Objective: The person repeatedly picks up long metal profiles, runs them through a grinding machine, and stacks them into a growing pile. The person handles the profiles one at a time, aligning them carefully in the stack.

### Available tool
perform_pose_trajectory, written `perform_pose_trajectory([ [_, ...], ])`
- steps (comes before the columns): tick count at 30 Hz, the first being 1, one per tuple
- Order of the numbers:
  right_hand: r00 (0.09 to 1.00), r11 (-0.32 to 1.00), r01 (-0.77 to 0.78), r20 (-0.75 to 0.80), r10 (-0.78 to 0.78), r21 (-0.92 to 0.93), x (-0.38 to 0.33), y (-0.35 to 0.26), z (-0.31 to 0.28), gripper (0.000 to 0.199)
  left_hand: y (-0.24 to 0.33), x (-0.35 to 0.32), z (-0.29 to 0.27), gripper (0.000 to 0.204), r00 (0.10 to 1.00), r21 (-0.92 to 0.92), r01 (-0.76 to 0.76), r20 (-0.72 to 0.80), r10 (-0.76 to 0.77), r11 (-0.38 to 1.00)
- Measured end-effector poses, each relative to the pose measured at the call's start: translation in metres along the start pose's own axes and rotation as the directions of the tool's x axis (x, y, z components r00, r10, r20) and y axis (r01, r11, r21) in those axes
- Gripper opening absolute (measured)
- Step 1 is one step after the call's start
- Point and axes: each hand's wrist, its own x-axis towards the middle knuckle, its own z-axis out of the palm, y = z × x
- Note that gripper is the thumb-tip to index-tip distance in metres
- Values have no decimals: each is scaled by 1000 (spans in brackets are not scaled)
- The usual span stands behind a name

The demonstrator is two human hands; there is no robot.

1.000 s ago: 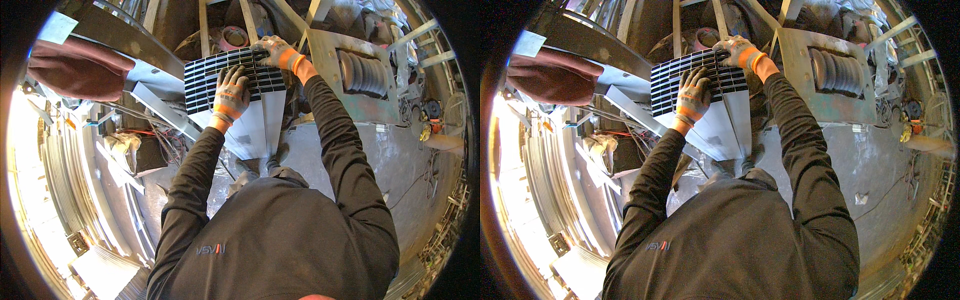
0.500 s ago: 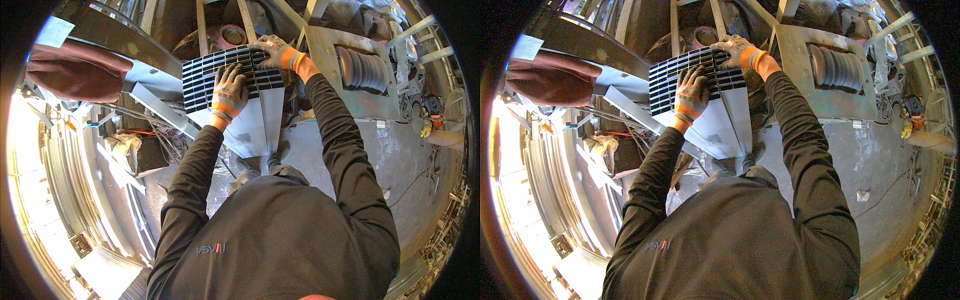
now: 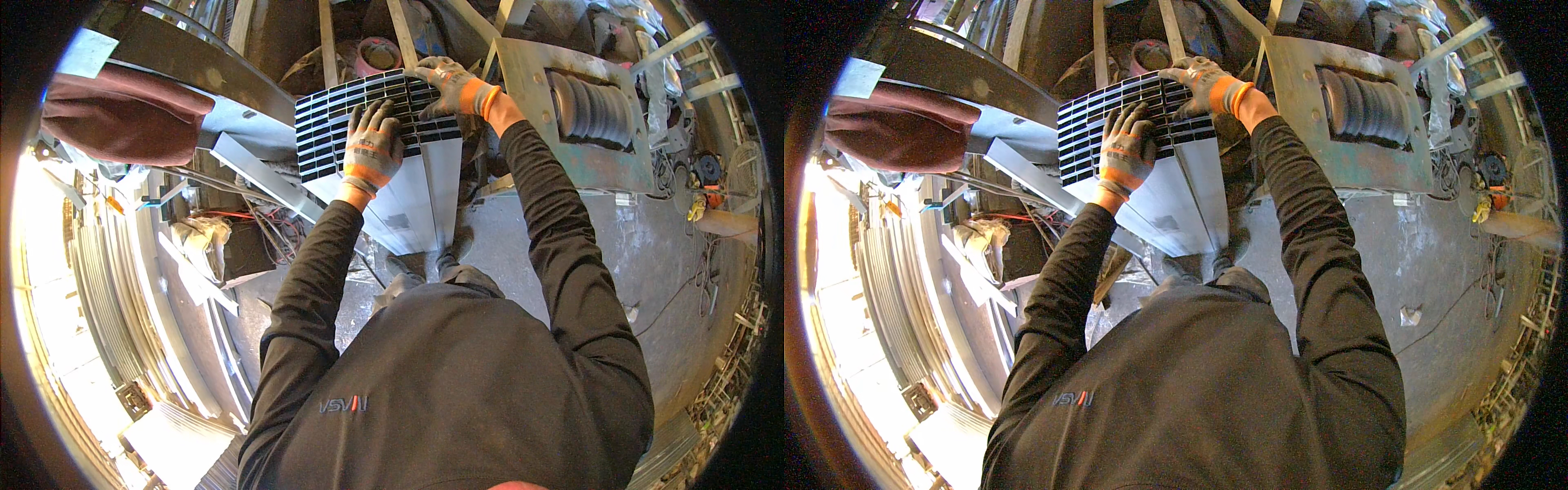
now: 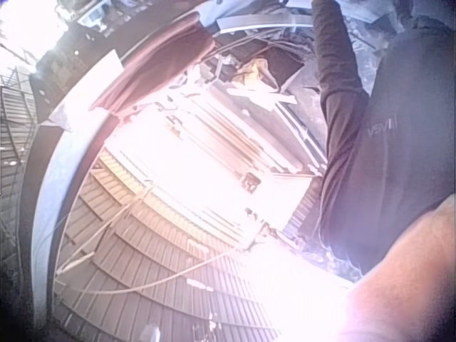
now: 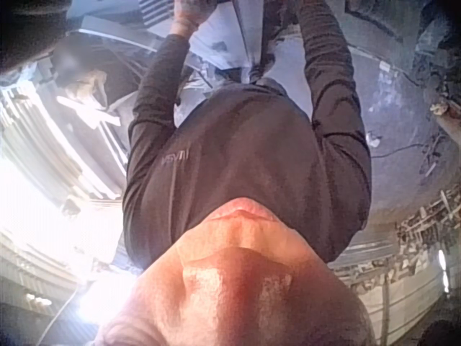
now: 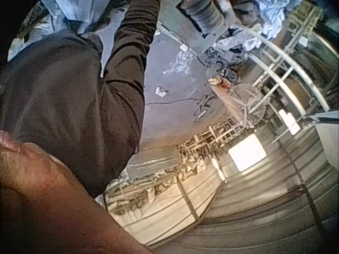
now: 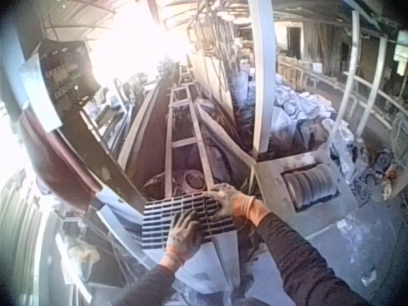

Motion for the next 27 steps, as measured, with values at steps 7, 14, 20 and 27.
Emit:
perform_pose_trajectory([
  [7, 1000, 997, 10, 2, -10, -74, -11, -10, 1, 119, -1, -2, 0, 30, 1000, 22, -8, 14, 8, 1000],
  [14, 866, 976, 167, -494, -76, 141, -42, -13, 32, 98, 2, 1, -10, 42, 996, -31, 38, 81, -36, 999],
  [20, 680, 591, 266, -583, 445, 761, -121, -30, 131, 60, -71, -82, -56, 63, 878, -439, 280, -244, -413, 854],
  [27, 698, 438, -132, -230, 678, 889, -139, -33, 233, 51, -188, -193, 4, 60, 328, -855, 213, 518, -790, -473],
])
